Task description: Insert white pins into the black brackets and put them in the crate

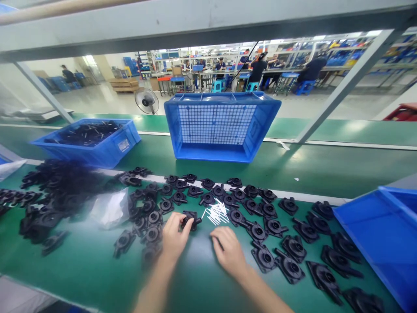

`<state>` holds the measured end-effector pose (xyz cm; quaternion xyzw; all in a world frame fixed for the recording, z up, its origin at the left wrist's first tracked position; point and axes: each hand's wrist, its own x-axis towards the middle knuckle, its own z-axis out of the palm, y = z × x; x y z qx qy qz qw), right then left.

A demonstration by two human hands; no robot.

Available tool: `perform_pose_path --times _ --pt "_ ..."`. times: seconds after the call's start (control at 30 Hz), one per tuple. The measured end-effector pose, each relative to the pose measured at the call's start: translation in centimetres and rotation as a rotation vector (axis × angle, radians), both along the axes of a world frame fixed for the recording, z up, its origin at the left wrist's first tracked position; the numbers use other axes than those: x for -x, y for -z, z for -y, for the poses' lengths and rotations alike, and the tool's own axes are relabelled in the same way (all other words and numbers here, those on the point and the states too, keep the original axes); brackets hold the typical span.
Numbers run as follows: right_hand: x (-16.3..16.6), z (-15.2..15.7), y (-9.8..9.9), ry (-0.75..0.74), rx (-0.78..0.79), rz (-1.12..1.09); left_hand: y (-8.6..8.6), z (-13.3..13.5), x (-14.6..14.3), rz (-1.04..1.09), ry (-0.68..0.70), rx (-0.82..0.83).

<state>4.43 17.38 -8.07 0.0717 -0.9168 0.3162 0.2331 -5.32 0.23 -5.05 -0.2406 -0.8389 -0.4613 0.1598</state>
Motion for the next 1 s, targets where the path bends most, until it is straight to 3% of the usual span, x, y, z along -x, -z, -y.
perform_pose_path --times 0.13,0.27,0.43,0.53,0.63,0.77,1.0 --pt "-0.6 1.1 0.8 -0.101 -0.108 0.178 0.4 0.0 0.0 -0.019 -0.026 0.185" --pt "0.1 0.8 1.0 -0.023 -0.086 0.197 0.5 0.3 0.1 -0.125 -0.095 0.069" --pt "0.5 0.3 0.8 0.025 -0.031 0.135 0.7 0.1 0.2 -0.051 -0.058 0.225" --pt "0.4 0.2 0.6 0.046 -0.020 0.108 0.6 0.1 0.0 -0.100 -0.080 0.166" --pt "0.2 0.4 0.3 0.041 0.025 0.103 0.5 0.0 -0.4 -0.191 -0.105 0.092" --pt "0.0 0.7 -0.2 0.047 0.093 0.054 0.7 -0.4 -0.4 -0.159 -0.096 0.237" --pt "-0.2 1.0 0.0 0.014 0.315 0.098 0.1 -1.6 -2.0 -0.217 0.080 0.203"
